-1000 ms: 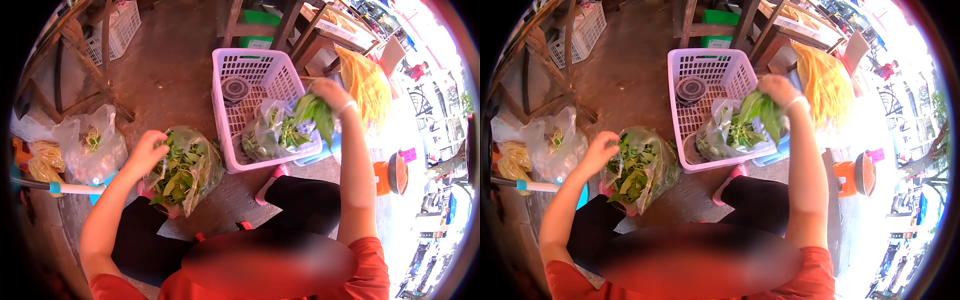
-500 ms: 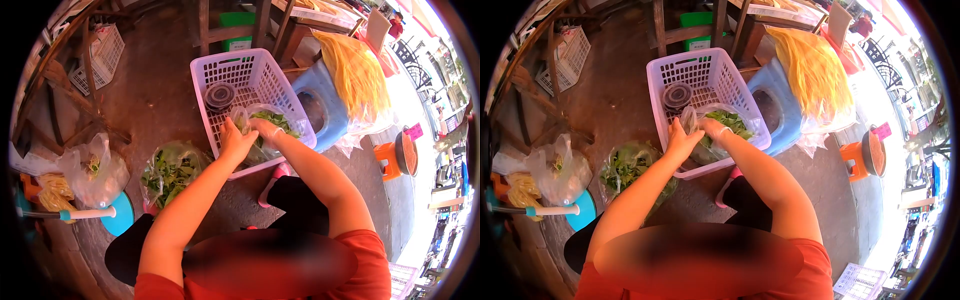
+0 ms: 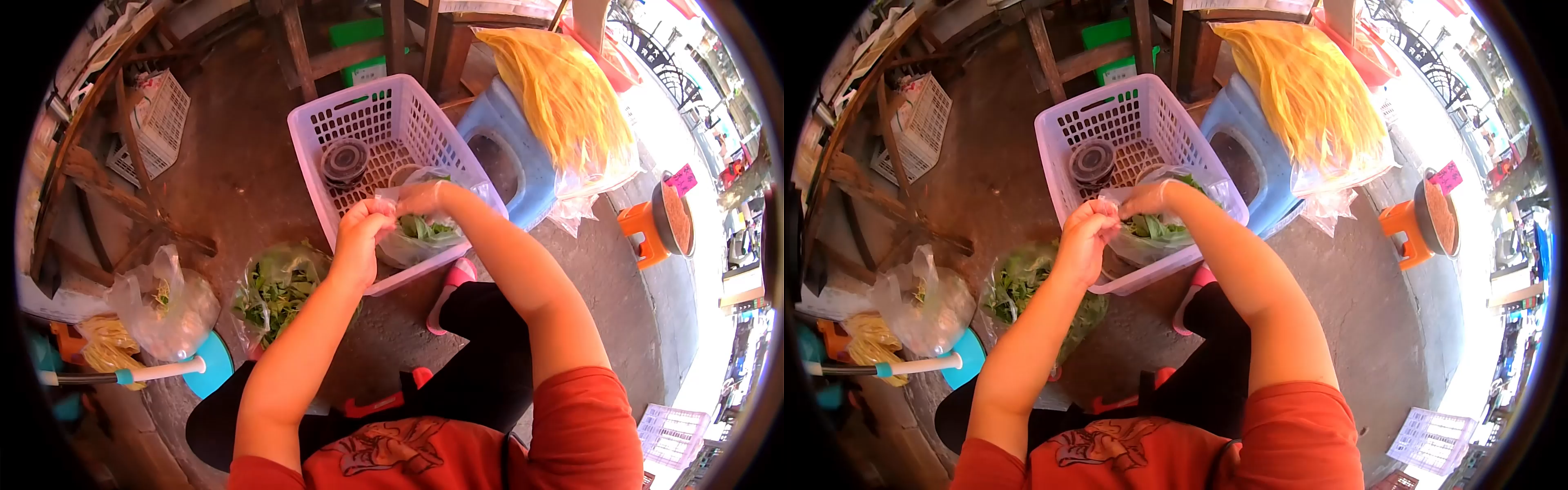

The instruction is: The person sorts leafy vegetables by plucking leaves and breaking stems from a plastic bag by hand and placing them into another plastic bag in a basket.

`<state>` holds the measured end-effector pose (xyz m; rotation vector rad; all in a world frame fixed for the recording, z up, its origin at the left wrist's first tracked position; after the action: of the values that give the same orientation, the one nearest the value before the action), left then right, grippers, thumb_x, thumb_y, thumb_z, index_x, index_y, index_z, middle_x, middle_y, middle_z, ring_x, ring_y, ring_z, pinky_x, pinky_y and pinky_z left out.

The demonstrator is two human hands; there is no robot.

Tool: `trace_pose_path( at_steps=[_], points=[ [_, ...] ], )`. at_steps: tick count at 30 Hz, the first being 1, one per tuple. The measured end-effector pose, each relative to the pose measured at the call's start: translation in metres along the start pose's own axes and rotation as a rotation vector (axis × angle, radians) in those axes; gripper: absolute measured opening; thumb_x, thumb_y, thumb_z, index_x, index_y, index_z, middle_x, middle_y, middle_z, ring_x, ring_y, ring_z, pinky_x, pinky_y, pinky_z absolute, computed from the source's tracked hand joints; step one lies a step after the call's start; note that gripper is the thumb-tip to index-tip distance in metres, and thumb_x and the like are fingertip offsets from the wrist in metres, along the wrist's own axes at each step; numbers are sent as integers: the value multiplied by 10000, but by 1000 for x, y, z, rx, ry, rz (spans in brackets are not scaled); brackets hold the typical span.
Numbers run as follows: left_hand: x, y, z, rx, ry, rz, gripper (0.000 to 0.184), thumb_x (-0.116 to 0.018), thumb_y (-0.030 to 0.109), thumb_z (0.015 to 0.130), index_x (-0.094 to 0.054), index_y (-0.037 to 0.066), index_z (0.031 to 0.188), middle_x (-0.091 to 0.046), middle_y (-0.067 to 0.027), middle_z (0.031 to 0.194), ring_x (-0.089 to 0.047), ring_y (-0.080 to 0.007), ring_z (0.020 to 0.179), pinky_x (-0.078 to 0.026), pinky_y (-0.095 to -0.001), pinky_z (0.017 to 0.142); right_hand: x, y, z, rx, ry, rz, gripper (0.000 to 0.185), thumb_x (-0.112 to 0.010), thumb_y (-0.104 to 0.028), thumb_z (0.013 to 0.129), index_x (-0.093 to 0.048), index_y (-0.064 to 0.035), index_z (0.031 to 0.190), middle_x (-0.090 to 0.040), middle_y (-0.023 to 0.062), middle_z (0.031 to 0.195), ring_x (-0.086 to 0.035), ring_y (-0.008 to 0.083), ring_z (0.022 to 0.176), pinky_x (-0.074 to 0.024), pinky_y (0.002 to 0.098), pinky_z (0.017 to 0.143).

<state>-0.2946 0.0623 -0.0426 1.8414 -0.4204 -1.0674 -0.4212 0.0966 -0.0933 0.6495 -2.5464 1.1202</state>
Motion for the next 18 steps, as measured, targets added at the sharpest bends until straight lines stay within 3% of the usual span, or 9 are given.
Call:
trace_pose_path(
  at_steps=[1, 7, 9, 10, 12, 14, 15, 17, 18],
  points=[
    [2, 0, 0, 14, 12, 4, 103, -550, 10, 775, -565, 68, 858, -580, -4, 869, -547, -107, 784, -431, -248, 765, 11, -4, -15, -7, 35, 170, 507, -566, -383, 849, -527, -95, 1264, -497, 122, 1323, -528, 297, 1115, -483, 442, 816],
    [10, 0, 2, 39, -1, 88, 200, -589, 73, 814, -600, 63, 1013, -606, -11, 955, -558, -111, 875, -430, -247, 789, 43, -8, -49, -7, 77, 100, 486, -570, -394, 849, -527, -131, 1256, -531, 90, 1243, -532, 241, 1058, -507, 376, 751],
    [14, 2, 5, 27, -19, 177, 260, -594, 77, 814, -598, 58, 1074, -606, -17, 982, -551, -107, 907, -430, -249, 803, 54, -12, -62, 13, 166, -57, 457, -558, -350, 848, -530, -100, 1229, -563, 116, 1168, -613, 217, 915, -512, 345, 731],
    [8, 13, -2, -36, -6, 209, 339, -605, 73, 813, -575, 46, 1149, -596, -40, 1028, -539, -120, 958, -430, -257, 828, 58, -20, -72, 11, 195, -145, 466, -551, -339, 855, -515, -91, 1247, -567, 130, 1155, -630, 214, 870, -511, 341, 741],
    [37, 19, -1, -367, 160, 427, 368, -598, 43, 830, -542, 23, 1193, -578, -74, 1073, -531, -154, 988, -427, -275, 887, 70, -18, -76, -30, 286, -275, 474, -547, -336, 853, -527, -57, 1235, -590, 188, 1132, -676, 243, 796, -505, 359, 784],
    [56, 38, -23, -601, 234, 557, 272, -569, 42, 856, -541, 15, 1125, -559, -52, 1019, -518, -134, 932, -426, -260, 844, 77, -44, -100, 76, 542, -558, 420, -528, -364, 845, -598, -49, 1114, -624, 190, 1077, -627, 327, 948, -464, 412, 878],
    [73, 41, -37, -666, 268, 592, 225, -555, 41, 869, -540, 11, 1092, -549, -40, 992, -511, -124, 903, -425, -253, 823, 77, -57, -113, 77, 647, -521, 385, -524, -363, 839, -615, -56, 1054, -631, 200, 1043, -598, 344, 1005, -454, 420, 888],
    [122, 33, -65, -695, 328, 628, 135, -527, 40, 895, -539, 3, 1025, -531, -18, 939, -497, -105, 847, -424, -238, 780, 71, -86, -135, 80, 742, -496, 325, -522, -317, 829, -651, -53, 967, -656, 183, 959, -622, 336, 948, -476, 431, 847],
    [161, 13, -73, -563, 372, 578, 103, -519, 35, 895, -534, 9, 993, -503, -5, 885, -462, -99, 785, -410, -236, 723, 71, -89, -134, 47, 778, -491, 312, -526, -303, 825, -661, -56, 960, -662, 175, 949, -630, 336, 937, -483, 436, 840]
  ],
)
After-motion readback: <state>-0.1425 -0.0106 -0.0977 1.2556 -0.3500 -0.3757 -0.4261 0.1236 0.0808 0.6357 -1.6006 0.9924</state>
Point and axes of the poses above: each hand's wrist, its own z-axis towards the middle knuckle, its own x-axis out of the back of the hand, y = z × x, the point moved 7 cm from there along z, towards the middle knuckle
